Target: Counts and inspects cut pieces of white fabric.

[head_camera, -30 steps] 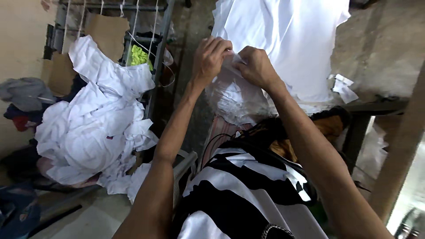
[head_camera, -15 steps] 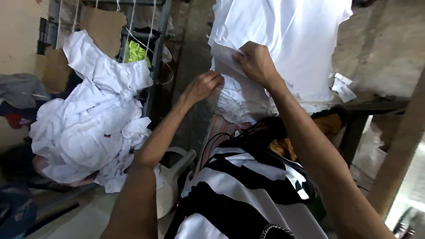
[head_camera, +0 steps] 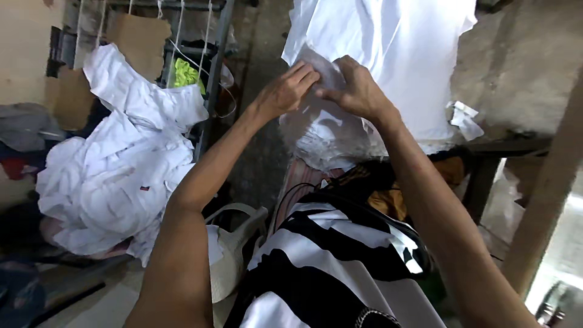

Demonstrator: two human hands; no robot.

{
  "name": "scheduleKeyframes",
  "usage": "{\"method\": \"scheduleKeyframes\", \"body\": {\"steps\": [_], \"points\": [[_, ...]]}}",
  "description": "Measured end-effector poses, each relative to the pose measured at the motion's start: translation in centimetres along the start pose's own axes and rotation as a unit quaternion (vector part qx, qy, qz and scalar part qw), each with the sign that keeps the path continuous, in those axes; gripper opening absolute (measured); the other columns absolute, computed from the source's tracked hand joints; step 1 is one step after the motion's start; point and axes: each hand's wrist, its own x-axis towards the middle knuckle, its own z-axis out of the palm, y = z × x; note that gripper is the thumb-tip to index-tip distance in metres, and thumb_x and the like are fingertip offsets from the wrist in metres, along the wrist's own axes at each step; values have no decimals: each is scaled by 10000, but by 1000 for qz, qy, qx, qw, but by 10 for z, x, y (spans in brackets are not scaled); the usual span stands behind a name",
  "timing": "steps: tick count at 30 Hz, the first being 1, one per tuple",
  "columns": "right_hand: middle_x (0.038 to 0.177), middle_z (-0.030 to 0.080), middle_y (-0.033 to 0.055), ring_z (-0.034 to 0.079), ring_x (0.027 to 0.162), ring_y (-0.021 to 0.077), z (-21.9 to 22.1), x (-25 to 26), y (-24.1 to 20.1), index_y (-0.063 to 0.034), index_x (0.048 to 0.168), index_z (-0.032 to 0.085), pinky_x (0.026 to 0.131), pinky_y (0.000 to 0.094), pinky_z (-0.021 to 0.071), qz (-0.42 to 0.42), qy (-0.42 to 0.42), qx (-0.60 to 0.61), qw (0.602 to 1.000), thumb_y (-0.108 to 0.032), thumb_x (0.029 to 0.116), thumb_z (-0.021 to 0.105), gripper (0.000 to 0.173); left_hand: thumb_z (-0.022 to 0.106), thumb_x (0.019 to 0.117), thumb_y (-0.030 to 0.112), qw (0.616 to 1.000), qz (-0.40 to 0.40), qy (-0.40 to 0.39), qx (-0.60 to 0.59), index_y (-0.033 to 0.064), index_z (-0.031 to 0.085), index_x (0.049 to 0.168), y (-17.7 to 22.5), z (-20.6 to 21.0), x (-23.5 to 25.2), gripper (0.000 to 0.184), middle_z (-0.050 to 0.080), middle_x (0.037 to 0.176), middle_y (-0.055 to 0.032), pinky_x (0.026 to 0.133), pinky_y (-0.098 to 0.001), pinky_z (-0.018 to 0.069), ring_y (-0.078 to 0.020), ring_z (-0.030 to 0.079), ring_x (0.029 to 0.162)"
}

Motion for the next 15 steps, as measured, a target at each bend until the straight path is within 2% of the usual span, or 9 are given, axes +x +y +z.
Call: {"method": "scheduleKeyframes", "body": {"steps": [2,4,6,9,11,13,15], "points": [[1257,606,238,628,1145,354,-3,-1,1,26,1327,574,1000,527,511,4,-3,-17,1000,-290,851,828,625,523,1039,30,999,6,35,-5,-40,693,1113,-4,0,8,197,689,1036,-204,944,-366,531,-339,660,1030],[1199,622,234,653,1080,364,-2,0,0,22,1267,606,944,540,536,4,20,-39,999,-136,865,780,465,560,1044,85,997,-13,74,7,-13,710,1083,-5,0,12,183,700,1008,-177,900,-360,547,-311,672,992],[1145,653,206,670,1039,329,-1,3,1,9,1209,649,927,498,548,-6,44,-47,998,-99,905,723,331,583,1039,123,990,-82,112,15,13,720,1082,0,-4,10,181,706,1021,-159,888,-374,551,-287,679,994],[1125,674,189,677,1039,308,-2,8,-2,4,1190,674,932,474,550,-10,66,-41,997,-70,903,696,298,614,1021,110,963,-212,155,-63,-2,698,1100,21,-4,-9,161,679,1070,-151,912,-346,565,-221,670,998],[1119,675,181,677,1035,299,-6,10,-2,2,1187,677,936,466,549,-4,66,-41,997,-70,905,695,292,622,1015,105,964,-225,106,-94,0,692,1126,38,7,-32,168,680,1120,-151,942,-357,570,-224,678,1037],[1115,674,177,675,1037,294,-10,11,-3,1,1176,674,935,465,547,-2,59,-45,997,-74,905,694,282,619,1020,157,975,-208,28,-70,48,704,1146,47,24,-53,188,697,1132,-128,958,-399,549,-255,673,1078],[1110,681,182,677,1040,296,-10,12,-2,6,1165,676,939,468,544,-7,55,-47,997,-74,898,705,280,591,1041,206,978,-205,-10,-41,76,705,1143,49,37,-68,201,700,1116,-111,954,-423,535,-272,667,1073]]}}
